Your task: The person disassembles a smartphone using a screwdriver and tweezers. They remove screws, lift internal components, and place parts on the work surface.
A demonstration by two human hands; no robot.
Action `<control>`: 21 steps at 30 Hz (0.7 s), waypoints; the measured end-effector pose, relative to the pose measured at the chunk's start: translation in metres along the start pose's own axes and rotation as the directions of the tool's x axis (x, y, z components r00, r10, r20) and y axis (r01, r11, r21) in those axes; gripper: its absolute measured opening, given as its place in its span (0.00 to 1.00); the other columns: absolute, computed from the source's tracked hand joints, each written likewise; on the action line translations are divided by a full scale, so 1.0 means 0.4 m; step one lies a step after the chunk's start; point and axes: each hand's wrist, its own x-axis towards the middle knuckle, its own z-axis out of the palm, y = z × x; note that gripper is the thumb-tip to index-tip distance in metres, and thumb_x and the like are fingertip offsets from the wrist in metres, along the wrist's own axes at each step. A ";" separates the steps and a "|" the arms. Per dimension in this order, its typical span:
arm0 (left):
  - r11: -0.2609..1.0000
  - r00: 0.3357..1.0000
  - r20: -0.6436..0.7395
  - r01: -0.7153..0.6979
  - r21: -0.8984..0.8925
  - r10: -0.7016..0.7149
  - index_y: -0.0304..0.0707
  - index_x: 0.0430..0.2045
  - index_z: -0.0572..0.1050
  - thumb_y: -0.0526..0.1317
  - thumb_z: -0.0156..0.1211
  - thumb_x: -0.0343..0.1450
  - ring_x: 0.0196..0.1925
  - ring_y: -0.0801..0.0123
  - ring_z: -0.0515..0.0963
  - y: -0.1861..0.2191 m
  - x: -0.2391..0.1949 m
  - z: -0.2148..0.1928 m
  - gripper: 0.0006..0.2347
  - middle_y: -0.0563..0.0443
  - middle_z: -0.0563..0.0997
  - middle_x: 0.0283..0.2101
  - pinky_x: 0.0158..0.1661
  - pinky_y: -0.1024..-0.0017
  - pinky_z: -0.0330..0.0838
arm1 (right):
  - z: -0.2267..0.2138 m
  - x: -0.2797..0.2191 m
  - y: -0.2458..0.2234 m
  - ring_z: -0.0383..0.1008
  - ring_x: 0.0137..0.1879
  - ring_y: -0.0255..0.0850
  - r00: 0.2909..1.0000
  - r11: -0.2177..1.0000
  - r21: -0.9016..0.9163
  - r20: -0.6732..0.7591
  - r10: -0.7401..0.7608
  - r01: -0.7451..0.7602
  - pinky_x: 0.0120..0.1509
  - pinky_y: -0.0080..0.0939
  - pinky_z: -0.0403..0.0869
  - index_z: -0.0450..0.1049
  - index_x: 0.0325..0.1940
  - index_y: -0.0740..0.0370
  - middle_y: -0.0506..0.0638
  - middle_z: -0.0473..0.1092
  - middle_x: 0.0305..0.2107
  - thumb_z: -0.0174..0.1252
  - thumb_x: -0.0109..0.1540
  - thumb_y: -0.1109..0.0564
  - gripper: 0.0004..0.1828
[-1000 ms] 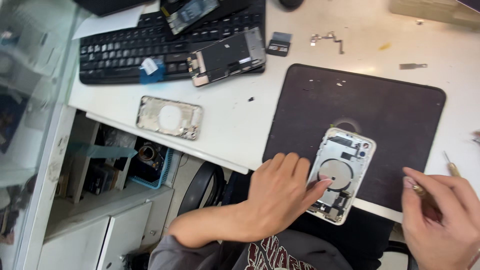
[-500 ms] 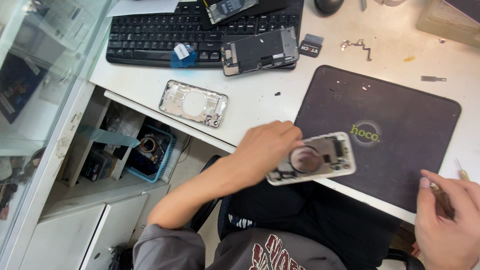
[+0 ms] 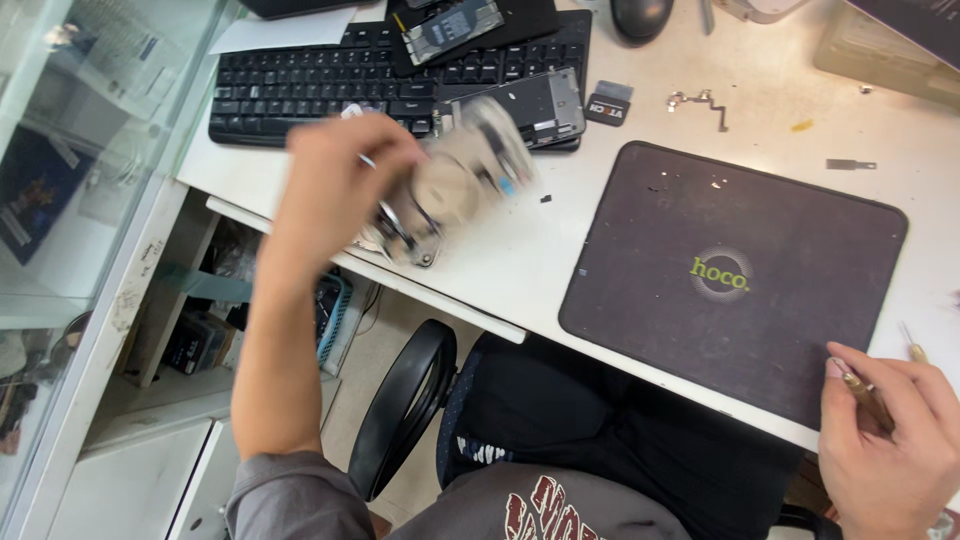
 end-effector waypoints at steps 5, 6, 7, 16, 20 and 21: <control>0.961 0.942 -0.240 0.261 0.090 -0.234 0.28 0.36 0.83 0.34 0.67 0.75 0.23 0.73 0.74 -0.248 0.041 -0.118 0.05 0.47 0.80 0.25 0.25 0.71 0.66 | 0.021 -0.023 0.071 0.70 0.37 0.28 1.000 0.996 0.085 0.018 0.026 -0.028 0.38 0.23 0.66 0.78 0.56 0.73 0.52 0.65 0.43 0.58 0.73 0.71 0.09; 0.958 0.935 -0.266 0.269 0.100 -0.235 0.28 0.35 0.83 0.34 0.68 0.75 0.23 0.73 0.74 -0.295 0.044 -0.130 0.05 0.47 0.80 0.24 0.26 0.72 0.66 | 0.023 -0.027 0.084 0.70 0.37 0.30 1.000 0.998 0.062 0.024 0.020 -0.021 0.38 0.23 0.66 0.78 0.56 0.73 0.53 0.65 0.42 0.57 0.73 0.72 0.09; 0.955 0.928 -0.291 0.276 0.110 -0.235 0.27 0.34 0.83 0.34 0.69 0.74 0.24 0.74 0.74 -0.338 0.045 -0.137 0.05 0.47 0.80 0.24 0.27 0.72 0.66 | 0.030 -0.027 0.098 0.70 0.37 0.30 0.999 0.997 0.073 0.032 0.024 -0.026 0.38 0.23 0.66 0.77 0.57 0.74 0.53 0.65 0.42 0.56 0.73 0.72 0.08; 0.974 0.915 -0.390 0.175 0.146 -0.106 0.28 0.31 0.85 0.31 0.71 0.69 0.24 0.72 0.78 -0.493 0.053 -0.119 0.03 0.47 0.82 0.24 0.27 0.74 0.69 | 0.055 -0.054 0.203 0.70 0.39 0.32 0.996 0.996 0.062 0.059 0.066 -0.069 0.45 0.26 0.70 0.71 0.60 0.74 0.54 0.68 0.39 0.49 0.76 0.70 0.10; 0.954 0.895 -0.401 0.269 0.134 -0.196 0.32 0.35 0.85 0.35 0.74 0.72 0.33 0.71 0.83 -0.424 0.061 -0.109 0.05 0.48 0.85 0.32 0.37 0.74 0.74 | 0.070 -0.077 0.272 0.74 0.46 0.32 0.994 0.991 0.072 0.026 0.109 -0.111 0.53 0.27 0.72 0.71 0.60 0.73 0.56 0.72 0.43 0.50 0.78 0.68 0.08; 0.960 0.927 -0.362 0.182 0.215 -0.094 0.33 0.39 0.84 0.35 0.75 0.71 0.39 0.67 0.81 -0.390 0.051 -0.109 0.07 0.48 0.85 0.38 0.43 0.71 0.73 | 0.073 -0.084 0.293 0.74 0.48 0.33 0.995 0.988 0.120 0.022 0.095 -0.097 0.57 0.27 0.72 0.71 0.61 0.73 0.56 0.72 0.44 0.49 0.78 0.68 0.09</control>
